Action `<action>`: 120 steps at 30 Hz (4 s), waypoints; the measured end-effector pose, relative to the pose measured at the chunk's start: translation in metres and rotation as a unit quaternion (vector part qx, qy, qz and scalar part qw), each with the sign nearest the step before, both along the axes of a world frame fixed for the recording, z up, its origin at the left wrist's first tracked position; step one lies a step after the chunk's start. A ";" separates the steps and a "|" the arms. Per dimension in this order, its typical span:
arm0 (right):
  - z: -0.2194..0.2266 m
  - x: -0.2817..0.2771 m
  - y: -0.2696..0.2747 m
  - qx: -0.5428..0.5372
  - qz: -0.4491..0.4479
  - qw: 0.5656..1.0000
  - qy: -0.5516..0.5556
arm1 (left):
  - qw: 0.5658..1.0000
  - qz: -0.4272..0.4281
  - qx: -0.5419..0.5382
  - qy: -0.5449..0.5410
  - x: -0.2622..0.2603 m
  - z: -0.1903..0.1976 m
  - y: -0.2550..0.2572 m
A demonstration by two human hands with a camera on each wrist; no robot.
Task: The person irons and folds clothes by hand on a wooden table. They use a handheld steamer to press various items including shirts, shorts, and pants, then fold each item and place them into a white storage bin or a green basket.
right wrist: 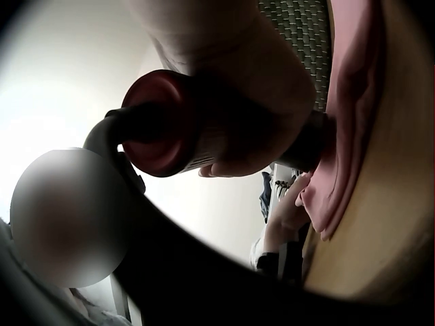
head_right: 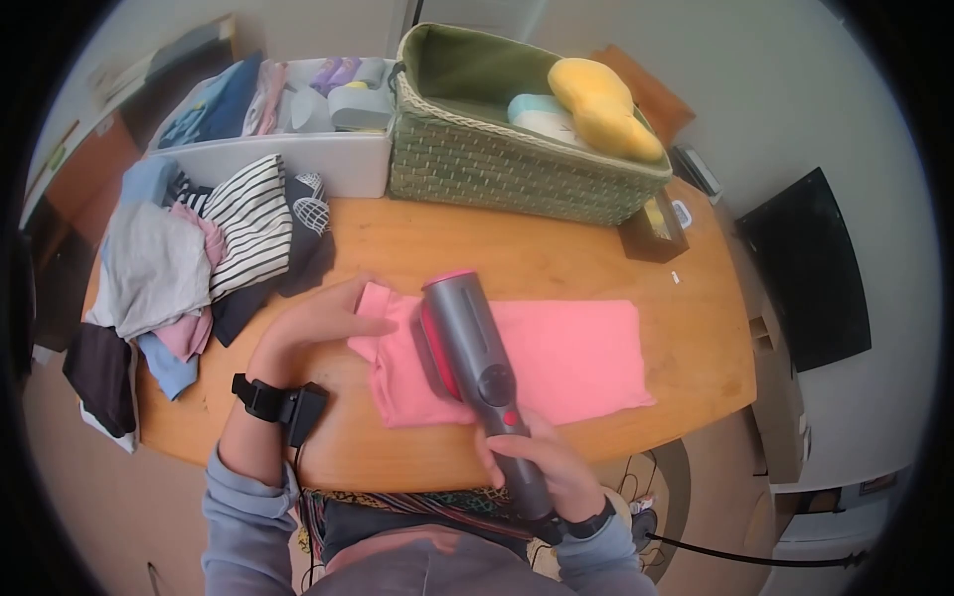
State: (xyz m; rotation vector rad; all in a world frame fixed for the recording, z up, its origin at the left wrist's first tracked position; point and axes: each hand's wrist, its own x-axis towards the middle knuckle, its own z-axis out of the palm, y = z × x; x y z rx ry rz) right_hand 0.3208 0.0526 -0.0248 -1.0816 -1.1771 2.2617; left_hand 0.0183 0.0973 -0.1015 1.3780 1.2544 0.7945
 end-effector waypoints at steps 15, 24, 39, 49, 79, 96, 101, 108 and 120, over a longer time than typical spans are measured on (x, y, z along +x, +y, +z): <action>-0.068 -0.016 -0.037 -0.226 -0.054 0.932 0.278 | 1.000 -0.013 0.010 0.023 -0.002 -0.011 0.005; -0.066 -0.015 -0.035 -0.214 -0.038 0.940 0.262 | 1.000 -0.010 0.006 0.014 -0.001 -0.006 0.004; -0.058 -0.020 -0.035 -0.199 -0.045 0.953 0.225 | 1.000 0.000 0.004 0.019 0.000 -0.004 0.003; -0.032 -0.010 -0.015 0.041 -0.045 0.998 -0.031 | 1.000 -0.003 -0.001 0.003 0.002 -0.006 0.003; -0.019 0.127 0.065 0.501 -0.106 0.566 -0.646 | 0.994 0.079 0.028 -0.074 0.000 -0.020 0.006; -0.013 0.021 0.022 0.588 0.055 0.680 -0.435 | 0.990 0.129 0.000 -0.053 -0.009 -0.014 0.010; -0.009 0.022 0.023 0.573 0.065 0.684 -0.447 | 0.993 0.089 0.059 0.044 -0.004 -0.001 0.002; 0.002 0.046 0.019 0.541 0.081 0.685 -0.481 | 0.995 0.059 0.062 0.053 -0.006 -0.003 0.003; -0.019 0.162 0.026 0.452 -0.104 0.602 -0.649 | 0.997 0.053 0.055 -0.002 -0.009 -0.012 0.004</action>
